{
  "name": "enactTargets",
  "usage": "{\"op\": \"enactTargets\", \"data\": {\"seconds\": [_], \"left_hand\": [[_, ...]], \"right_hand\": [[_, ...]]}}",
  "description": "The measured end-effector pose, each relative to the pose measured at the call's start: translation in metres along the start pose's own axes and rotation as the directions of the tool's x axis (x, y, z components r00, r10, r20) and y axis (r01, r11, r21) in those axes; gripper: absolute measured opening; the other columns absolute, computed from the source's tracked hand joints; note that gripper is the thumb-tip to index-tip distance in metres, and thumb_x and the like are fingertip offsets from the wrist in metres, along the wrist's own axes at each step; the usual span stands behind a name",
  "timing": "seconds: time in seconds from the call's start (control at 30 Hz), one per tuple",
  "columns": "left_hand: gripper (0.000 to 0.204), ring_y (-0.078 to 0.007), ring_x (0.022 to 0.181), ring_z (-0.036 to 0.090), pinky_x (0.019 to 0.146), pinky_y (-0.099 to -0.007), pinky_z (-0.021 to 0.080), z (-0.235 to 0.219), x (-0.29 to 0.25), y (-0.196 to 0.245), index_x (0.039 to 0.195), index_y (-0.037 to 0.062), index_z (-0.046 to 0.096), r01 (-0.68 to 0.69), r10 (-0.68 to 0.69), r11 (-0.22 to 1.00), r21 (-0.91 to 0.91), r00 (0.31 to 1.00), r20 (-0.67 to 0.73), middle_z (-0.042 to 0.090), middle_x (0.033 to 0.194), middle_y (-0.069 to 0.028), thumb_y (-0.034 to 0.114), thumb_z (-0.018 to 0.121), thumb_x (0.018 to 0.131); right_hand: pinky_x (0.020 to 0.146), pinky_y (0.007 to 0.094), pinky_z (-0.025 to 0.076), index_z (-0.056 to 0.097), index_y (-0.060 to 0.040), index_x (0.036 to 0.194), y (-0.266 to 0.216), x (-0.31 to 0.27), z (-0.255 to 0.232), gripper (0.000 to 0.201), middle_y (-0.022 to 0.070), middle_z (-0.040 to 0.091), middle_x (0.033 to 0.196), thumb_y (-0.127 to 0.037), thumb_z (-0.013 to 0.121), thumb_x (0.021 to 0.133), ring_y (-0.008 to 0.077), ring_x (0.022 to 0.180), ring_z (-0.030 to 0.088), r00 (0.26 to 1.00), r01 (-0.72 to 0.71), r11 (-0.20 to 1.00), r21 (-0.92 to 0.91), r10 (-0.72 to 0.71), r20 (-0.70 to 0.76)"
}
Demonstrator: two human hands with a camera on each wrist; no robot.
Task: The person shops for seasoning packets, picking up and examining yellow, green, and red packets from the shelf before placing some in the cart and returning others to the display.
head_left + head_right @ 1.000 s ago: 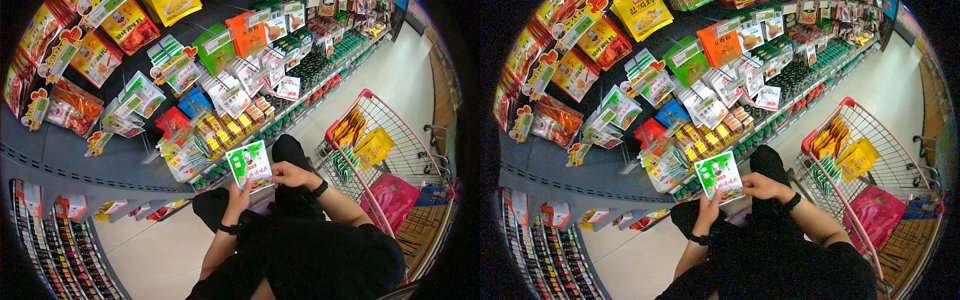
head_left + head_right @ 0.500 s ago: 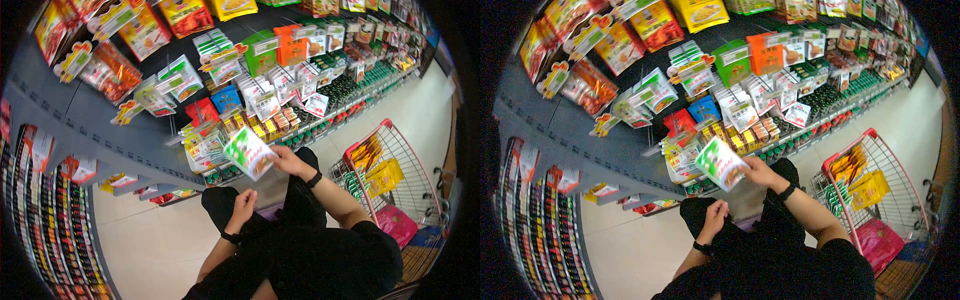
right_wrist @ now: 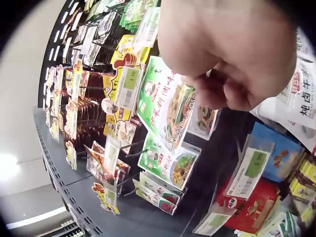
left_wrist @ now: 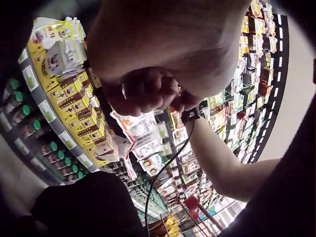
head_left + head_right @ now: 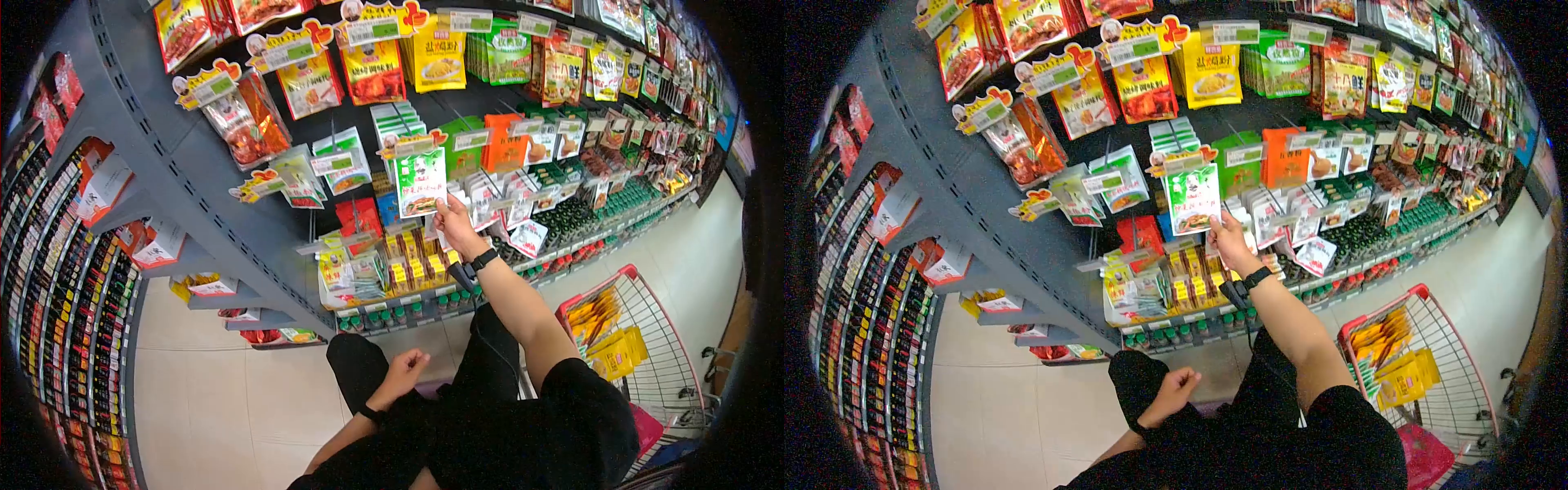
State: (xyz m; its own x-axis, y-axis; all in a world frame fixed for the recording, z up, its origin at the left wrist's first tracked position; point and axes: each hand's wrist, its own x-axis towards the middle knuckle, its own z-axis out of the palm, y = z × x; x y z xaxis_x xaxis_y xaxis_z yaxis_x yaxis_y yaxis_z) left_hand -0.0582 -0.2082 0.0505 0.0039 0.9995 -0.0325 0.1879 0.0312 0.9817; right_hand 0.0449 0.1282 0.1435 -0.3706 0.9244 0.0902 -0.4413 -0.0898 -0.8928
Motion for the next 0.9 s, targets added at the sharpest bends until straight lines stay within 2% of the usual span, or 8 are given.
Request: {"op": "enactTargets", "data": {"seconds": [0.03,0.3,0.4,0.5,0.63,0.83,0.9], "left_hand": [[0.032,-0.0043,0.063,0.036,0.054,-0.0251,0.031,0.000,-0.001,-0.004,0.076,0.0016,0.051,-0.040,0.040,0.999,-0.022,0.999,0.000,0.041,0.066,0.0055,0.024,0.059,0.097],[0.033,-0.0054,0.063,0.037,0.054,-0.0258,0.034,-0.008,-0.005,-0.013,0.077,0.0013,0.052,-0.010,0.010,1.000,0.001,1.000,0.007,0.042,0.065,0.0044,0.026,0.059,0.097],[0.033,-0.0055,0.063,0.037,0.054,-0.0261,0.034,-0.010,0.002,-0.019,0.077,0.0015,0.052,-0.020,0.020,1.000,0.005,1.000,-0.007,0.042,0.065,0.0038,0.027,0.059,0.097],[0.033,-0.0057,0.062,0.037,0.054,-0.0264,0.034,-0.010,0.007,-0.020,0.077,0.0017,0.052,-0.031,0.032,0.999,0.010,0.999,-0.027,0.042,0.065,0.0034,0.026,0.058,0.097],[0.033,-0.0060,0.062,0.037,0.053,-0.0270,0.033,-0.008,0.011,-0.021,0.076,0.0018,0.051,-0.057,0.057,0.998,0.006,0.998,-0.023,0.041,0.064,0.0031,0.026,0.058,0.097],[0.033,-0.0066,0.061,0.037,0.053,-0.0280,0.034,-0.005,0.009,-0.023,0.076,0.0021,0.051,-0.016,0.015,0.998,0.058,1.000,0.009,0.041,0.062,0.0008,0.026,0.058,0.097],[0.032,-0.0082,0.060,0.039,0.053,-0.0279,0.035,-0.004,0.009,-0.022,0.077,0.0023,0.053,-0.047,0.047,0.998,0.045,0.999,-0.006,0.043,0.062,0.0002,0.027,0.058,0.097]], "right_hand": [[0.055,0.0242,0.038,0.056,-0.0111,0.109,-0.004,0.003,0.003,0.014,-0.0039,0.044,0.067,-0.021,0.055,0.099,0.0088,0.060,0.045,1.000,0.012,1.000,-0.010,-0.012,0.002],[0.050,0.0252,0.033,0.056,-0.0071,0.103,-0.020,0.021,0.020,0.013,-0.0033,0.042,0.065,-0.020,0.055,0.099,0.0084,0.055,0.041,0.990,0.138,0.985,-0.099,-0.137,0.022],[0.048,0.0250,0.031,0.056,-0.0080,0.100,-0.018,0.029,0.023,0.012,-0.0035,0.042,0.065,-0.020,0.056,0.099,0.0086,0.054,0.040,0.996,0.054,0.998,0.010,-0.053,-0.075],[0.047,0.0242,0.030,0.056,-0.0080,0.098,-0.013,0.031,0.019,0.013,-0.0038,0.042,0.064,-0.021,0.057,0.098,0.0078,0.053,0.040,0.997,0.067,0.996,0.057,-0.065,-0.045],[0.048,0.0243,0.029,0.056,-0.0075,0.099,-0.013,0.027,0.019,0.016,-0.0051,0.039,0.061,-0.023,0.059,0.098,0.0067,0.054,0.039,0.993,0.054,0.998,0.032,-0.050,-0.105],[0.049,0.0254,0.029,0.050,-0.0068,0.111,-0.020,0.028,0.021,0.024,-0.0042,0.037,0.060,-0.021,0.061,0.096,0.0080,0.052,0.037,0.995,0.070,0.975,0.213,-0.052,-0.087],[0.050,0.0250,0.030,0.045,-0.0070,0.116,-0.020,0.029,0.020,0.030,-0.0035,0.037,0.061,-0.019,0.062,0.095,0.0089,0.054,0.038,0.995,0.053,0.966,0.254,-0.030,-0.090]]}}
